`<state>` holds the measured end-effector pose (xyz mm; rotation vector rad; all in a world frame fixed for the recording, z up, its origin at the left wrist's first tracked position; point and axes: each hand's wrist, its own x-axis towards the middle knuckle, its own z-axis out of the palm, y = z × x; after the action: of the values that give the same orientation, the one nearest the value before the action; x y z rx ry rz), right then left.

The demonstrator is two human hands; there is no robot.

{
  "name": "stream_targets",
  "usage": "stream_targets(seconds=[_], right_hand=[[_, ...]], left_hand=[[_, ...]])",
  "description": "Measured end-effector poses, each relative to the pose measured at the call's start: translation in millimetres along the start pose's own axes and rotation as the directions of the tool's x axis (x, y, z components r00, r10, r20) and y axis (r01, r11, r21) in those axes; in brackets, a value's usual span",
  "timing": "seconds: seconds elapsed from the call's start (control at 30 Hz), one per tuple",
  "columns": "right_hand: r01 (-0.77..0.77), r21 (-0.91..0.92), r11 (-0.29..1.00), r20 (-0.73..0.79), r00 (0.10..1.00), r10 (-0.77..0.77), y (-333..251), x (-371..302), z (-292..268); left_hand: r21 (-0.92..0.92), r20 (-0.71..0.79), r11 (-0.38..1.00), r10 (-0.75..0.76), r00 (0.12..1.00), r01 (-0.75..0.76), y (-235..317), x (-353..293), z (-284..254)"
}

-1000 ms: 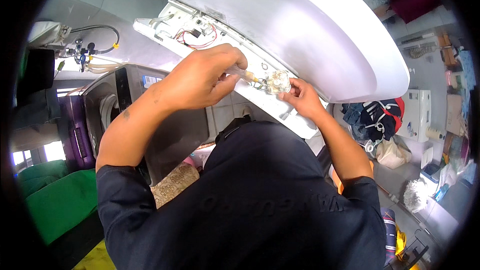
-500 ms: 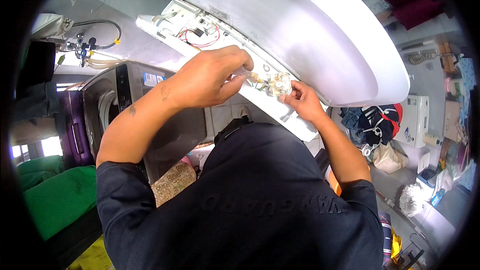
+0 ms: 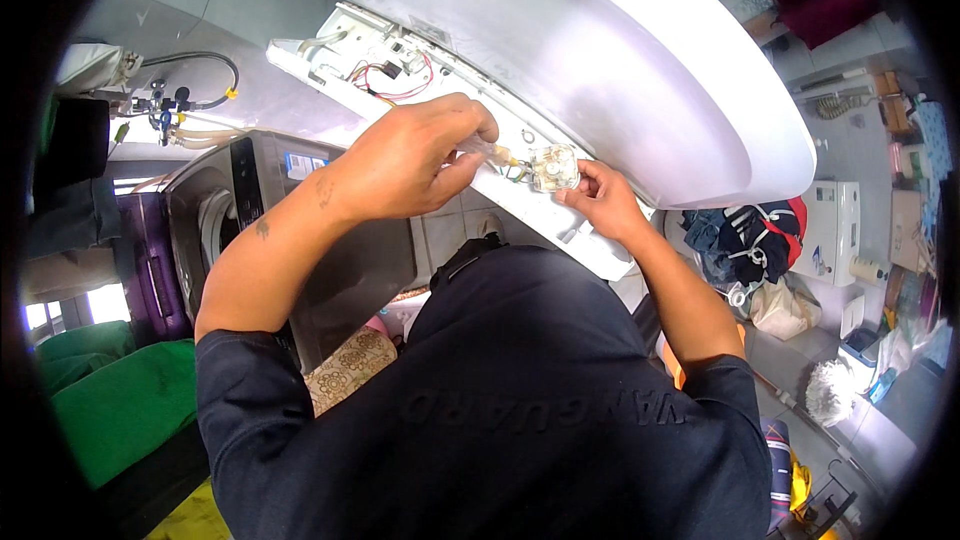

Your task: The person uses a screwdriver to manipulate wires and components inside the open casing of a white electronic device. They repeatedly tighten and loosen connections while holding the device steady with their other hand.

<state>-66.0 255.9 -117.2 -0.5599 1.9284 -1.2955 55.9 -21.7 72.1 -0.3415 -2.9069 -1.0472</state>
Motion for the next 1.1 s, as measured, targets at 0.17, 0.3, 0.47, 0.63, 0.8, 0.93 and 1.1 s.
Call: stream_targets(seconds=[0.17,0.3,0.47,0.63,0.8,0.93,1.1], right_hand=[[-0.024,-0.008,1.000,0.012,1.000,0.024,-1.6,-0.6,-0.8],[-0.029,-0.071,0.997,0.069,0.997,0.034,-9.5,-1.7,-4.0],[-0.031,-0.076,0.997,0.063,0.997,0.035,-8.5,-1.3,-3.2],[-0.020,-0.032,0.999,0.027,0.999,0.020,-0.1,0.4,-1.9],[-0.031,-0.036,0.999,0.031,0.999,0.032,-5.1,-0.1,-2.2],[-0.012,-0.071,0.997,0.029,0.999,0.014,-1.4,0.6,-1.8],[-0.005,-0.135,0.991,0.035,0.999,0.010,-9.5,-1.1,-2.7]], left_hand=[[0.021,-0.013,0.999,0.028,1.000,-0.027,-1.9,-0.1,0.9],[0.019,-0.003,0.999,0.033,0.999,-0.033,0.6,1.0,-0.8],[0.018,0.037,0.999,0.046,0.998,-0.047,2.2,2.3,-4.0],[0.015,0.077,0.996,0.081,0.994,-0.083,-0.6,3.0,-6.1],[0.025,0.058,0.996,0.085,0.995,-0.086,-0.6,2.8,-6.8],[0.051,0.044,0.999,-0.013,0.999,0.011,0.0,1.0,-6.3],[0.190,0.094,0.966,-0.194,0.976,0.174,7.8,3.9,-9.4]])
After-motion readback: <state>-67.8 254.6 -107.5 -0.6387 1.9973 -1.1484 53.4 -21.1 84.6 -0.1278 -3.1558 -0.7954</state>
